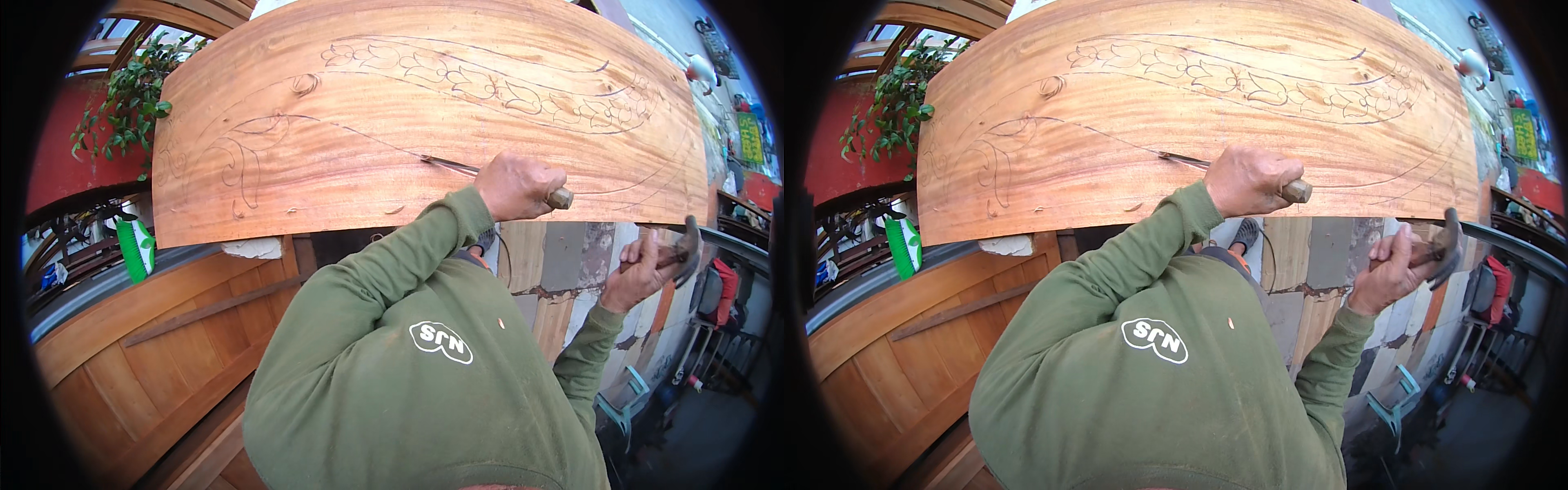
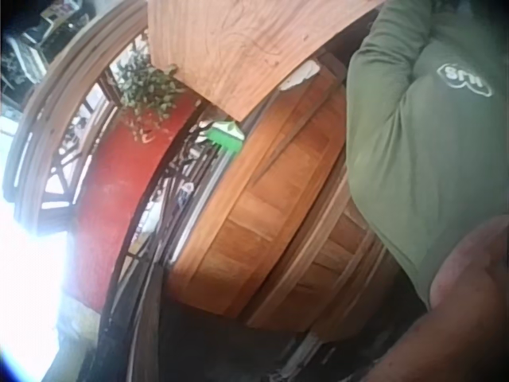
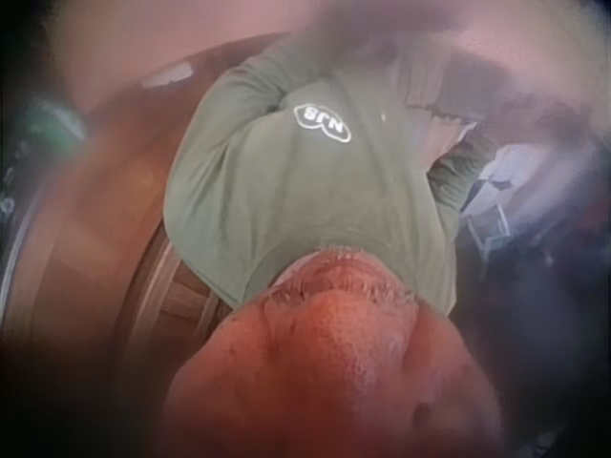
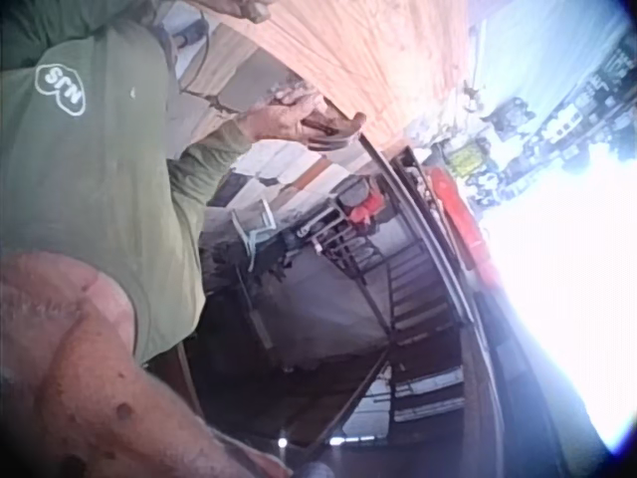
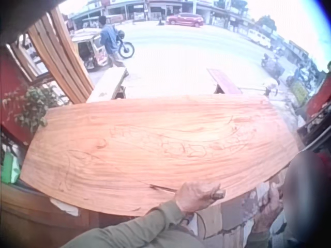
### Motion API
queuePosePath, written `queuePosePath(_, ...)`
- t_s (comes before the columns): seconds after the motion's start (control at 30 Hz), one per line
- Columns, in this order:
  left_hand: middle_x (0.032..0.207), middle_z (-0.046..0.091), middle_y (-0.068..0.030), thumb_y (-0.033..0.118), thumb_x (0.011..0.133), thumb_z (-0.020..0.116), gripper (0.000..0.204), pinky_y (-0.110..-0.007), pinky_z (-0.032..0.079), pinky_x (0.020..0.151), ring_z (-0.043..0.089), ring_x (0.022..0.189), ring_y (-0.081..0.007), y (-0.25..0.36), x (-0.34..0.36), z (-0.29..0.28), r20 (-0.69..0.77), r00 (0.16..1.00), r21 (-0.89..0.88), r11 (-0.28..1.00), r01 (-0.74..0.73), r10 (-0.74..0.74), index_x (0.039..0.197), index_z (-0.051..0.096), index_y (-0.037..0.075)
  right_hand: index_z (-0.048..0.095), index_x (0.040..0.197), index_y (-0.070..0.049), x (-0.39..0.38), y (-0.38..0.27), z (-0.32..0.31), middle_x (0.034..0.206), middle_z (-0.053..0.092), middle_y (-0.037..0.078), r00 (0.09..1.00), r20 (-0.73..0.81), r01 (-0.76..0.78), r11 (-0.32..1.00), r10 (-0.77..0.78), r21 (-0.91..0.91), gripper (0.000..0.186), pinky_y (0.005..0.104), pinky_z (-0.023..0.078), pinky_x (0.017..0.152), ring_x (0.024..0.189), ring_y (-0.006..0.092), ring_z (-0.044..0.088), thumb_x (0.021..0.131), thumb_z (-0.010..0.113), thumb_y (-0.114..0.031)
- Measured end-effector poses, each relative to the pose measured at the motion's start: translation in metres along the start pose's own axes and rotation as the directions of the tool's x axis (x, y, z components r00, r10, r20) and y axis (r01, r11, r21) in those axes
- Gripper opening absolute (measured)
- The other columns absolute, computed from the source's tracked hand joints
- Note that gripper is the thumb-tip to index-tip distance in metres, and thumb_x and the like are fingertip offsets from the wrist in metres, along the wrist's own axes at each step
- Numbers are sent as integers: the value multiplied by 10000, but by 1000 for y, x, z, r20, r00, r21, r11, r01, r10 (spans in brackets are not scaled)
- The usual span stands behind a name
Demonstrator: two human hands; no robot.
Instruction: The person carves a floral design into a large wooden board using a chisel and hammer. They repeatedly position the chisel along the drawn lines and strike it with the hammer to remove wood shavings.
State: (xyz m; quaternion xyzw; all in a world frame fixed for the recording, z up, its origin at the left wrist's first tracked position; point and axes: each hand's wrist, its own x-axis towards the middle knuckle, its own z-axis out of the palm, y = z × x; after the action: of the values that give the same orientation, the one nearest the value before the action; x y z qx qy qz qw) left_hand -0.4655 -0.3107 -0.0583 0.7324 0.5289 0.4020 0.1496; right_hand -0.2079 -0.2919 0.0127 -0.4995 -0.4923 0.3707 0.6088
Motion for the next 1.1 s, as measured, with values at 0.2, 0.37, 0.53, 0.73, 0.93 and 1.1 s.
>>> queuePosePath(0.2, 730, 637, -70, 331, 837, 790, 279, -463, 535, 582, 703, 722, -301, 4, -1, 3, 38, 999, -6, 1000, -15, 16, 852, 586, 140, 444, 1544, -137, -83, 79, 47, 877, 573, 0, 966, 234, 187, 921, -109, -342, 576, 241, 447, 617, 695, 83, 477, 1033, 699, -62)
queuePosePath(0.37, 724, 628, -71, 343, 824, 801, 304, -459, 535, 574, 701, 721, -292, -5, -5, -9, -12, 1000, 14, 1000, -16, 17, 841, 571, 145, 382, 1658, -131, -32, 11, 9, 847, 603, 13, 980, 196, 105, 939, -42, -326, 683, 281, 518, 616, 682, 94, 552, 1041, 665, -54)
queuePosePath(0.53, 729, 631, -60, 331, 826, 800, 285, -447, 527, 553, 699, 716, -280, 0, 3, -17, -28, 999, -8, 999, -39, 39, 846, 577, 155, 471, 1576, -123, -31, 23, 21, 933, 667, 66, 983, -171, 51, 997, -60, -56, 570, 273, 538, 654, 753, 136, 631, 1043, 670, -102)
queuePosePath(0.73, 738, 641, -56, 323, 824, 797, 271, -447, 523, 546, 701, 720, -273, -4, -10, -16, 24, 999, 32, 999, -31, 30, 855, 588, 154, 359, 1686, -151, -51, 58, 15, 1210, 681, 148, 887, 434, 375, 800, -161, -469, 751, 330, 566, 738, 956, 198, 678, 1027, 710, -75)
queuePosePath(0.93, 730, 644, -52, 325, 824, 800, 261, -450, 527, 555, 700, 702, -283, -7, -4, -16, -12, 999, 24, 999, -30, 31, 868, 606, 157, 467, 1528, -82, -10, 11, 18, 803, 581, -7, 983, -185, 50, 925, 22, 376, 493, 258, 467, 569, 627, 75, 501, 1065, 637, -88)
queuePosePath(1.1, 741, 658, -50, 324, 813, 808, 260, -451, 531, 561, 714, 724, -281, -10, -5, -22, 4, 999, 41, 999, -34, 34, 885, 619, 159, 308, 1712, -146, -80, 67, 45, 999, 652, 36, 869, 458, 413, 782, -186, -467, 804, 288, 500, 741, 832, 124, 598, 1027, 723, -75)
